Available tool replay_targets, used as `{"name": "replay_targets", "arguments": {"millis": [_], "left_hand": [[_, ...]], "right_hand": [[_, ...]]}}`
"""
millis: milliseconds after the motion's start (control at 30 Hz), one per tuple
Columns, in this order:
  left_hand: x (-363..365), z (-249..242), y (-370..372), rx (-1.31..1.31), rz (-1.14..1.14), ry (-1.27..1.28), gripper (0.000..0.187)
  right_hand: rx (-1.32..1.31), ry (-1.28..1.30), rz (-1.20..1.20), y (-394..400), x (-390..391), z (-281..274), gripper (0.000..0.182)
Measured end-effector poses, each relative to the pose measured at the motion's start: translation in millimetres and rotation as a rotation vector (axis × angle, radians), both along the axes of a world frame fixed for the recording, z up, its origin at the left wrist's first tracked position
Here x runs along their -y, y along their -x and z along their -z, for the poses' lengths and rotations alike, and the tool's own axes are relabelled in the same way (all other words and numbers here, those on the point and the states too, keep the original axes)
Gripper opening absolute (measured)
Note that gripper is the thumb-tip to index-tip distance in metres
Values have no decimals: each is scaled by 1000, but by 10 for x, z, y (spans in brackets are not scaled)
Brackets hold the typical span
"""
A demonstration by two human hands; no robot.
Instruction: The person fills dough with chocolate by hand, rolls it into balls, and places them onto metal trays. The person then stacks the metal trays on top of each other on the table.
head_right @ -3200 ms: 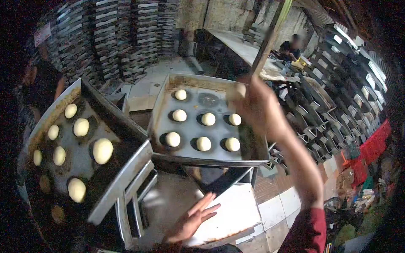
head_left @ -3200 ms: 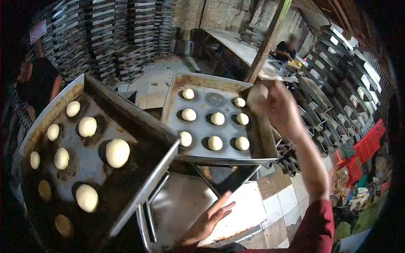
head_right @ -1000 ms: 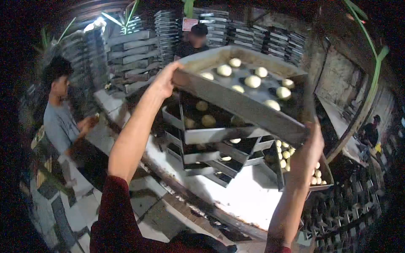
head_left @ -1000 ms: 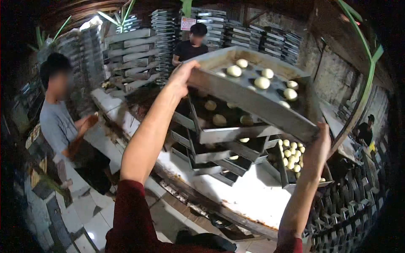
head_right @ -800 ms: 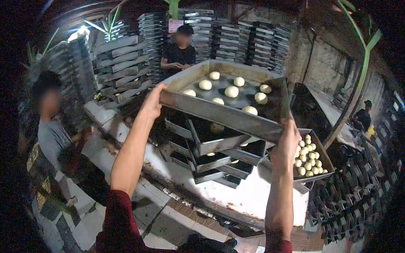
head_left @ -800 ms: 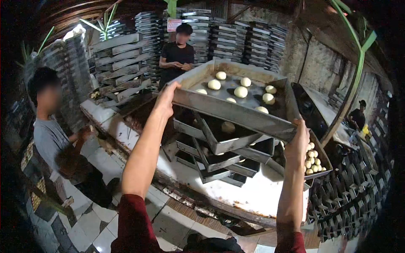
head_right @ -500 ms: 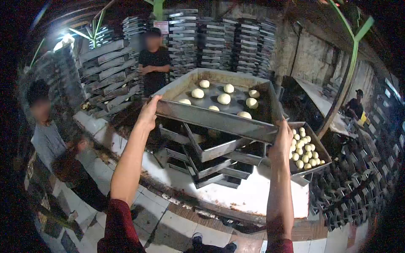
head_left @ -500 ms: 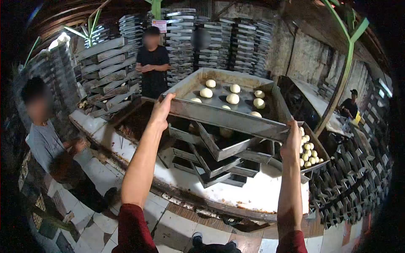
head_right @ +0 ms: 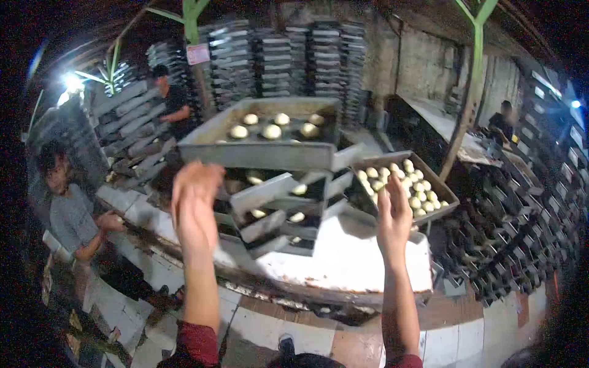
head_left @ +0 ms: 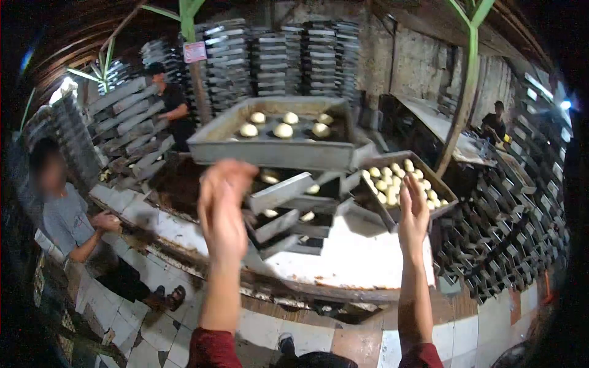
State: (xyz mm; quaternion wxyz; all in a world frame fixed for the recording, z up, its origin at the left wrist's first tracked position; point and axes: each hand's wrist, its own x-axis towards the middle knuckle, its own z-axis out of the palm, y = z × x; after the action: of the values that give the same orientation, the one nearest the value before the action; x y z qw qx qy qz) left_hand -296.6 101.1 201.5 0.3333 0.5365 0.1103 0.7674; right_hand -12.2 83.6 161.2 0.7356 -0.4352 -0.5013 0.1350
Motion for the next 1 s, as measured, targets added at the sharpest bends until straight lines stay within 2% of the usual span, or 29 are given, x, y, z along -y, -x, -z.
{"name": "replay_targets", "arguments": {"millis": [33,67,133,200,233,267,300,367,400,433,467,533,567,667,700,767,800,867,900,933,967,1000], "left_hand": [[432,101,-377,56,269,-75,32],[840,151,-709,-12,416,-108,32],[1455,302,-1373,-60,824,-235,22],[1892,389,-2113,72,1132,-360,16],[2106,407,-2508,198,1204,-408,16],[2315,417,-2905,376,1160,-433,18],[2508,423,-3253,525,1083,-424,22],[2683,475,-3660,569,1076,-347,22],[2612,589,-3776,383,1446,-288,21],[2544,710,-3918,171,1792,-226,25],[2542,838,-4082,76,1822,-212,27],[2556,841,-4562,317,1635,-266,30],[2724,788,-4776,531,1420,-102,29],[2657,603,-5136,509,1098,175,48],[2548,665,-5333,542,1069,208,42],[1860,1379,-5623,214,1746,8,32],[1642,1499,-5805,130,1696,-12,33],[1396,1772,-6158,-116,1407,171,34],[1278,2008,-6353,-310,1303,267,35],[1160,2324,-6527,-542,1277,305,35],[1167,2847,-6623,-781,1245,349,37],[1288,3363,-6555,-969,1274,576,43]], "right_hand": [[8,41,9,-256,275,276,42],[18,91,26,-534,594,611,38],[34,453,52,-990,1378,1273,36],[-65,683,69,-1429,2176,2162,37],[-131,764,151,-1627,2592,2655,36],[-217,840,234,-1720,3050,3095,34],[-328,965,309,-1764,3485,3374,36],[-554,1093,428,-1832,4124,3581,37],[-669,1110,471,-1855,4372,3636,36],[-801,1044,510,-1929,4591,3939,36],[-818,1051,526,-2004,4684,3976,36],[-779,1085,504,-2249,4746,4133,37],[-730,1110,567,-2374,4614,4032,38],[-606,1151,515,-3007,4257,3900,39],[-547,1160,494,-3272,4187,4125,34],[-539,1150,440,-3778,3875,4351,34],[-549,1124,397,-4033,3664,4450,34],[-560,1177,395,-4377,3561,4661,31],[-465,1210,295,-4572,3503,4749,29],[-361,1210,191,-4857,3294,4873,28],[-268,1205,88,-5076,3096,5026,26],[-840,1302,132,-5198,2862,5115,27]]}}
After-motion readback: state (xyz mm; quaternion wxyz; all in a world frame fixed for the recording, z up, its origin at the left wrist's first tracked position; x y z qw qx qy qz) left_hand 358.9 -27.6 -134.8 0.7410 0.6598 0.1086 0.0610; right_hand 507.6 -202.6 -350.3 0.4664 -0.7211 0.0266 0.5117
